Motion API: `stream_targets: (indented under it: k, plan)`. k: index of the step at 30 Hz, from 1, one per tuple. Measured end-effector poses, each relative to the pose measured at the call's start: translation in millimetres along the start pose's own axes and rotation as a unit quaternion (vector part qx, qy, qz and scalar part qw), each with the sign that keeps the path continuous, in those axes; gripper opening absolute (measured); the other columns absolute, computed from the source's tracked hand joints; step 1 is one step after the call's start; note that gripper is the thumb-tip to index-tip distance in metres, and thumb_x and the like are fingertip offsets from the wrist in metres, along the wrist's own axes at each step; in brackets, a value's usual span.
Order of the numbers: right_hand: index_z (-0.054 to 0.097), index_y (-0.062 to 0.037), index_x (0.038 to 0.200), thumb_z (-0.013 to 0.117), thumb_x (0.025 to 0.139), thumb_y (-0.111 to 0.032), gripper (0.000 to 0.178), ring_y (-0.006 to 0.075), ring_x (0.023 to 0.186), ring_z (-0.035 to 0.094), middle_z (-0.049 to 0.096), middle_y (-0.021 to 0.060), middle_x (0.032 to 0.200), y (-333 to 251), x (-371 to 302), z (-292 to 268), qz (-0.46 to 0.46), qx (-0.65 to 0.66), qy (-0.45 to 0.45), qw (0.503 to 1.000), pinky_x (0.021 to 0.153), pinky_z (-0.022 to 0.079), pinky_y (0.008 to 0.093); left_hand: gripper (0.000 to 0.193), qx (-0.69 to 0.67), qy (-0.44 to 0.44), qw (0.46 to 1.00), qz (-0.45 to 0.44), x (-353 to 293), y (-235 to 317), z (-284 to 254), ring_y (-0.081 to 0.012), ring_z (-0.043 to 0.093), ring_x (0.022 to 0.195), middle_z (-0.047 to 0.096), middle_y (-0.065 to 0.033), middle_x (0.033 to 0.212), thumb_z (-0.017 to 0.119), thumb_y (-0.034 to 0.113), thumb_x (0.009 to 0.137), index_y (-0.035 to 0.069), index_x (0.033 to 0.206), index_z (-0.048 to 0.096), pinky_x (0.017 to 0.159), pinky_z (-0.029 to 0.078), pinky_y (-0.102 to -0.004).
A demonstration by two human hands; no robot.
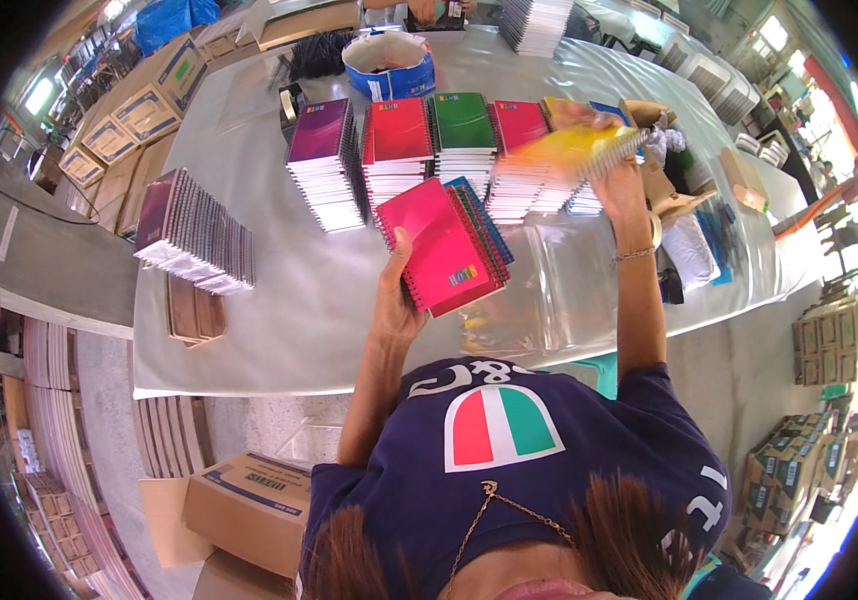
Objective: The person selects colorful spiral-bound notebooks from stacks on a table, places them into clear plastic sleeves, and seals them with tape. The person repeats this process for multiple notebooks, stacking the finished packages on the table.
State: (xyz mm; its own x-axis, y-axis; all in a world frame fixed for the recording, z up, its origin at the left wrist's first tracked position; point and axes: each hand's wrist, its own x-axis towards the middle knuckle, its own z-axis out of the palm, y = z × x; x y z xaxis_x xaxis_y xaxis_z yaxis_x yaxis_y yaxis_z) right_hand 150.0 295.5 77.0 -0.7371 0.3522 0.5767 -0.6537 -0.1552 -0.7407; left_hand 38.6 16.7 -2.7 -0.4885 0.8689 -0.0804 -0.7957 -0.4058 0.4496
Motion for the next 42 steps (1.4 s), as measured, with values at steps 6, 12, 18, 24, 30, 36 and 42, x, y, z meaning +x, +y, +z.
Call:
stream_targets:
  k: [6, 12, 18, 24, 30, 36, 42]
  plan:
    - [0.063, -0.0117, 0.12, 0.053, 0.096, -0.017, 0.026, 0.0288, 0.13, 0.047, 0.052, 0.0137, 0.138, 51.8, 41.1, 41.4, 0.043, -0.093, -0.369, 0.924, 0.106, 0.042, 0.0369, 0.066, -0.022, -0.06, 0.996, -0.069, -11.4, 2.2, -8.2, -0.0267, 0.06, 0.115, 0.058, -0.0154, 0.128, 0.059, 0.045, 0.093, 0.0, 0.138, 0.041, 0.098, 0.051, -0.043]
    - [0.066, -0.0033, 0.114, 0.059, 0.094, -0.029, 0.033, 0.0291, 0.132, 0.045, 0.046, 0.0175, 0.144, 143.5, 115.8, 63.7, 0.111, -0.338, -0.351, 0.866, 0.106, 0.04, 0.0393, 0.055, 0.074, 0.048, 0.993, -0.072, -28.4, 13.2, 1.6, -0.0279, 0.061, 0.112, 0.059, -0.0182, 0.125, 0.061, 0.03, 0.092, -0.004, 0.133, 0.046, 0.095, 0.052, -0.0423]
    - [0.054, -0.0049, 0.131, 0.068, 0.087, -0.028, 0.052, 0.0309, 0.126, 0.05, 0.057, 0.0171, 0.13, 235.2, 124.8, 104.6, -0.113, -0.639, -0.192, 0.736, 0.107, 0.038, 0.0398, 0.045, 0.016, 0.078, 0.996, 0.035, -38.3, 26.9, -18.1, -0.0287, 0.064, 0.105, 0.062, -0.0182, 0.12, 0.058, 0.023, 0.09, -0.004, 0.126, 0.051, 0.09, 0.054, -0.0421]
    - [0.065, -0.0008, 0.114, 0.063, 0.086, -0.007, 0.029, 0.0312, 0.1, 0.065, 0.067, 0.0185, 0.111, 214.2, 119.1, 122.9, -0.038, -0.589, -0.267, 0.762, 0.093, 0.05, 0.0348, 0.047, 0.001, 0.099, 0.987, 0.123, -55.9, 47.5, -37.4, -0.0307, 0.063, 0.108, 0.06, -0.0184, 0.122, 0.057, 0.023, 0.091, -0.004, 0.128, 0.047, 0.094, 0.052, -0.0466]
    - [0.065, -0.0038, 0.115, 0.06, 0.089, -0.002, 0.027, 0.0241, 0.093, 0.068, 0.071, 0.0121, 0.102, 136.4, 121.9, 117.8, -0.114, -0.392, -0.099, 0.908, 0.086, 0.054, 0.0307, 0.062, 0.043, 0.087, 0.987, 0.125, -54.0, 48.4, -44.8, -0.031, 0.06, 0.113, 0.057, -0.018, 0.128, 0.054, 0.044, 0.095, -0.001, 0.135, 0.043, 0.096, 0.051, -0.0482]
    - [0.065, -0.0071, 0.117, 0.063, 0.092, -0.014, 0.027, 0.0229, 0.124, 0.053, 0.061, 0.011, 0.127, 94.0, 85.3, 126.8, 0.061, 0.022, -0.339, 0.938, 0.101, 0.045, 0.0378, 0.077, -0.033, -0.008, 0.997, 0.062, -47.2, 35.7, -27.8, -0.0282, 0.064, 0.105, 0.059, -0.016, 0.125, 0.042, 0.066, 0.092, 0.001, 0.133, 0.047, 0.088, 0.055, -0.0446]
    - [0.062, -0.0067, 0.122, 0.059, 0.087, -0.001, 0.035, 0.0281, 0.112, 0.058, 0.064, 0.0125, 0.12, 71.5, -1.8, 62.7, 0.018, -0.489, -0.193, 0.851, 0.1, 0.046, 0.0384, 0.058, -0.02, -0.015, 0.999, -0.032, -36.6, 15.7, -36.3, -0.0274, 0.065, 0.104, 0.061, -0.0176, 0.122, 0.056, 0.043, 0.094, -0.001, 0.131, 0.047, 0.089, 0.056, -0.0422]
